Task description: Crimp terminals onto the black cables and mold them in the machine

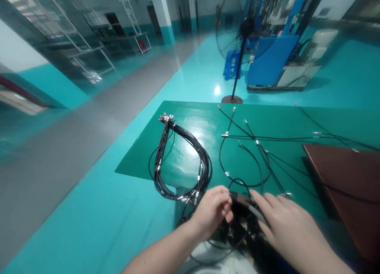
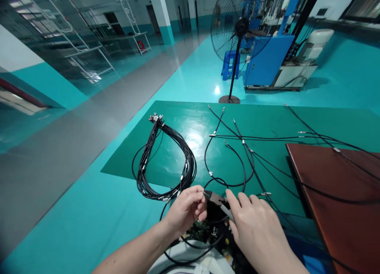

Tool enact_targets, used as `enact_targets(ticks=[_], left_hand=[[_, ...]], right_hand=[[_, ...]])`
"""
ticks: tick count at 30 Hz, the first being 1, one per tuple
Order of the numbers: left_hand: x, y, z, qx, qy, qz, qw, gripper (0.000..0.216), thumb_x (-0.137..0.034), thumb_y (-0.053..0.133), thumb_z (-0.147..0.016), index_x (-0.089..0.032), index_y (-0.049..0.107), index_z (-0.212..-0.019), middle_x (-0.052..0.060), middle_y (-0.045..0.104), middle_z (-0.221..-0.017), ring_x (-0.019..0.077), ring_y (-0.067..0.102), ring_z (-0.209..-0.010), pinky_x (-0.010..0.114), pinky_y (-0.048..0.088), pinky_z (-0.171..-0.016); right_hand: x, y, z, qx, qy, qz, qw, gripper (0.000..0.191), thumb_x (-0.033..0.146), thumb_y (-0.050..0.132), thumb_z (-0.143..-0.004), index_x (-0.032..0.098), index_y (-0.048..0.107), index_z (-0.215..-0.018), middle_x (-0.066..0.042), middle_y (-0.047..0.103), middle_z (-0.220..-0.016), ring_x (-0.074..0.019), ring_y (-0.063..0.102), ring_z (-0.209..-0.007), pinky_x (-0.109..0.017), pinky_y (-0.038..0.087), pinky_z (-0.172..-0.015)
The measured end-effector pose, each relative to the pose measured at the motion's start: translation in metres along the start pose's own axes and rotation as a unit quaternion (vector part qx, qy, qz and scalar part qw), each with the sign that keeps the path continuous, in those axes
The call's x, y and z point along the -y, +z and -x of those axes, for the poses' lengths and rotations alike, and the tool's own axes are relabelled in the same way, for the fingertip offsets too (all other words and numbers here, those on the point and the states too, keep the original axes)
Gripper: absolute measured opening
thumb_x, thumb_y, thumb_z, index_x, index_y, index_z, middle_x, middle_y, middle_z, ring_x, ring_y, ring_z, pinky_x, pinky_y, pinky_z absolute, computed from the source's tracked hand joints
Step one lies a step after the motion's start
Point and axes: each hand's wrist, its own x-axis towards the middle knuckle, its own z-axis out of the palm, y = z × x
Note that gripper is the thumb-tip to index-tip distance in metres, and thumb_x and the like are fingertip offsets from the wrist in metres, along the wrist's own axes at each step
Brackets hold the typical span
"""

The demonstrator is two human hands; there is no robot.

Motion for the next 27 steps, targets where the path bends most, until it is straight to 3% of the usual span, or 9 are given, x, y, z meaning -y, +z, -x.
enact_targets(ticks=[8,16,19,23,27], left_hand=[[0.003,-0.002,0.001,-0.009,0.005,-0.002,1.000,0.012,-0.017,0.054,-0.068,-0.014,0.048,-0.058,-0.005,0.037,-0.043,0.0055,0.032,-0.038,0.019,0.031,-0.040],[-0.001,-0.001,0.001,-0.005,0.000,-0.023,1.000,0.012,-0.015,0.053,-0.063,-0.015,0.046,-0.054,-0.006,0.035,-0.042,0.0049,0.030,-0.036,0.019,0.028,-0.038],[-0.005,0.003,0.001,-0.001,-0.012,-0.007,1.000,0.013,-0.018,0.055,-0.064,-0.015,0.047,-0.055,-0.005,0.036,-0.041,0.0050,0.029,-0.036,0.019,0.030,-0.039],[-0.005,0.001,0.002,-0.006,-0.013,-0.035,0.999,0.015,-0.021,0.058,-0.065,-0.015,0.047,-0.056,-0.005,0.037,-0.043,0.0049,0.029,-0.037,0.019,0.030,-0.038],[-0.009,-0.009,0.002,0.024,-0.033,-0.127,0.991,0.014,-0.024,0.058,-0.065,-0.014,0.050,-0.059,-0.006,0.036,-0.045,0.0053,0.030,-0.037,0.019,0.031,-0.038]], right_hand=[[0.008,0.000,0.002,0.009,0.005,-0.008,1.000,0.039,0.017,0.059,-0.064,0.017,0.058,-0.103,-0.002,0.061,-0.066,-0.0172,0.057,-0.052,-0.026,0.035,-0.044],[-0.001,-0.001,0.002,0.131,0.007,-0.119,0.984,0.019,0.022,0.049,-0.078,0.025,0.057,-0.096,0.001,0.063,-0.068,-0.0166,0.060,-0.055,-0.024,0.033,-0.045],[-0.003,0.003,0.003,0.091,0.013,-0.121,0.988,0.023,0.025,0.050,-0.079,0.024,0.056,-0.100,-0.001,0.063,-0.076,-0.0174,0.060,-0.064,-0.026,0.039,-0.053],[-0.003,0.000,0.002,0.011,0.020,-0.028,0.999,0.040,0.026,0.059,-0.071,0.018,0.056,-0.111,-0.006,0.061,-0.081,-0.0235,0.055,-0.072,-0.036,0.042,-0.064],[-0.008,-0.005,-0.003,0.018,-0.008,-0.015,1.000,0.045,0.025,0.063,-0.067,0.020,0.058,-0.111,-0.006,0.060,-0.080,-0.0230,0.052,-0.071,-0.036,0.041,-0.063]])
